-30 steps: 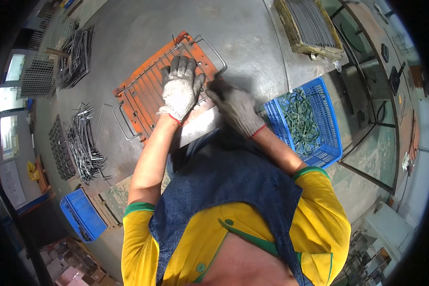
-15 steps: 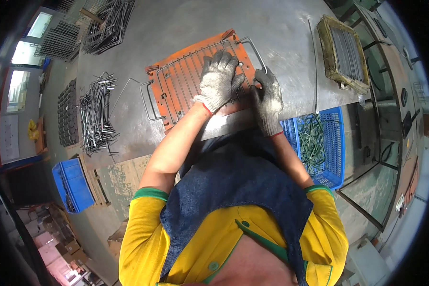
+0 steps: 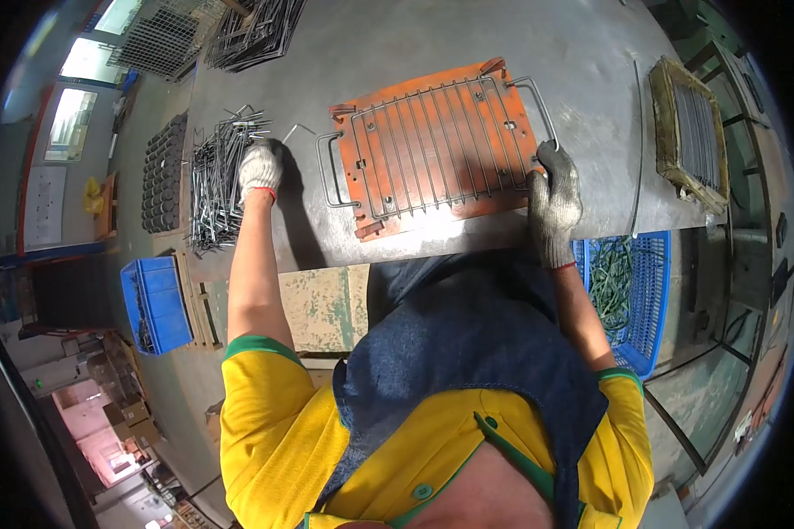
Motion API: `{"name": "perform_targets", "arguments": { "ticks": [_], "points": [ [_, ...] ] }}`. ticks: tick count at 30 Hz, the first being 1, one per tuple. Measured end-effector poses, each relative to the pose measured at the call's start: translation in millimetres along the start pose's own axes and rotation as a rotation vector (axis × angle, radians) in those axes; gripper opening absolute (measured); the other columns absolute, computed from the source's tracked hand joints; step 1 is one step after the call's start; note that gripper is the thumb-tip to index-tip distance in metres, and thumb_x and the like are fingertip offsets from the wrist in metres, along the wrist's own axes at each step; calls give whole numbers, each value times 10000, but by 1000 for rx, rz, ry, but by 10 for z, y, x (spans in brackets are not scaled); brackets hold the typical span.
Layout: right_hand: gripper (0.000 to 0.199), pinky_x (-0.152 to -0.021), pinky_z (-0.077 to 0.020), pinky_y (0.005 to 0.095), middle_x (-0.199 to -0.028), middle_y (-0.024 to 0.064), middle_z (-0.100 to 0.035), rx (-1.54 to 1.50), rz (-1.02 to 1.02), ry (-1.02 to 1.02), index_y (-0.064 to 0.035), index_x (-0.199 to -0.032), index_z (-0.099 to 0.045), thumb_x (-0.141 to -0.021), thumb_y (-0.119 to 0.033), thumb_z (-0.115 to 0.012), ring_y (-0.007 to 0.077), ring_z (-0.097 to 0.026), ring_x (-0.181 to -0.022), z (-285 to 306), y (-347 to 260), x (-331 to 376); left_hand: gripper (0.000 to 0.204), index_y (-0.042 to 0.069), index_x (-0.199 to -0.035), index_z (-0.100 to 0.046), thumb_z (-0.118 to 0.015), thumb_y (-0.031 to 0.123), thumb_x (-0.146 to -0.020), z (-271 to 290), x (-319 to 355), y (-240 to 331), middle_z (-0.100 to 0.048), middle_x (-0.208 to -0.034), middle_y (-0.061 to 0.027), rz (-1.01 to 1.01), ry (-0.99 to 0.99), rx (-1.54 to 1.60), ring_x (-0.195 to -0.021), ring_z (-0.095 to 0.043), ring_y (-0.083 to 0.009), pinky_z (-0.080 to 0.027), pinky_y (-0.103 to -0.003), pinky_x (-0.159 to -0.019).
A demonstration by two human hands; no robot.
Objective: The person assembles metal grids by inserting metal rods into slots on an orange jig. They pick up rods from a pile on the table, place them into the jig, and then remove the completed grid to place it on a stack. The process is repeated continuously throughout the video.
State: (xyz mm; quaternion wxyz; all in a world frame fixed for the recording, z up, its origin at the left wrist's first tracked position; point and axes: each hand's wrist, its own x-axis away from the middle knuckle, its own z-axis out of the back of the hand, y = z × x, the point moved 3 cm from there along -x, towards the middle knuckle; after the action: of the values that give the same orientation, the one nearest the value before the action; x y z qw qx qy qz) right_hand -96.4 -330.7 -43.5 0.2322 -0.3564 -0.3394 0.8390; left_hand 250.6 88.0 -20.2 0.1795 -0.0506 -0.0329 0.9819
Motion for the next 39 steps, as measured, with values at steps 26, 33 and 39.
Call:
{"name": "perform_targets", "arguments": {
  "ticks": [26, 33, 39],
  "points": [
    [297, -802, -568, 338, -1057, 101, -716, -348, -144, -718, -39, -1266, -644, -978, -111, -622, 181, -694, -907, 276, -963, 241, 430, -1, -1308, -543, -613, 320, -1031, 602, 2327, 1335, -676, -937, -187, 832, 14, 2295, -768, -704, -296, -619, -388, -643],
    [412, -741, -564, 302, -1071, 95, -703, -627, 19, -810, -52, -1305, -603, -944, -233, -687, 160, -689, -883, -520, -1589, 632, 460, 97, -1542, -302, -412, 201, -1108, 1034, 1550, 2036, -578, -888, -88, 356, 203, 2236, -723, -589, -174, -594, -375, -684],
    [315, -782, -557, 274, -1070, 63, -689, -953, -506, -796, -33, -1237, -649, -992, -222, -589, 132, -693, -912, -437, -1591, 377, 462, 180, -1520, -322, -479, 174, -1086, 792, 1313, 2201, -565, -890, -45, 287, 164, 2240, -700, -605, -171, -611, -470, -684]
  ]
}}
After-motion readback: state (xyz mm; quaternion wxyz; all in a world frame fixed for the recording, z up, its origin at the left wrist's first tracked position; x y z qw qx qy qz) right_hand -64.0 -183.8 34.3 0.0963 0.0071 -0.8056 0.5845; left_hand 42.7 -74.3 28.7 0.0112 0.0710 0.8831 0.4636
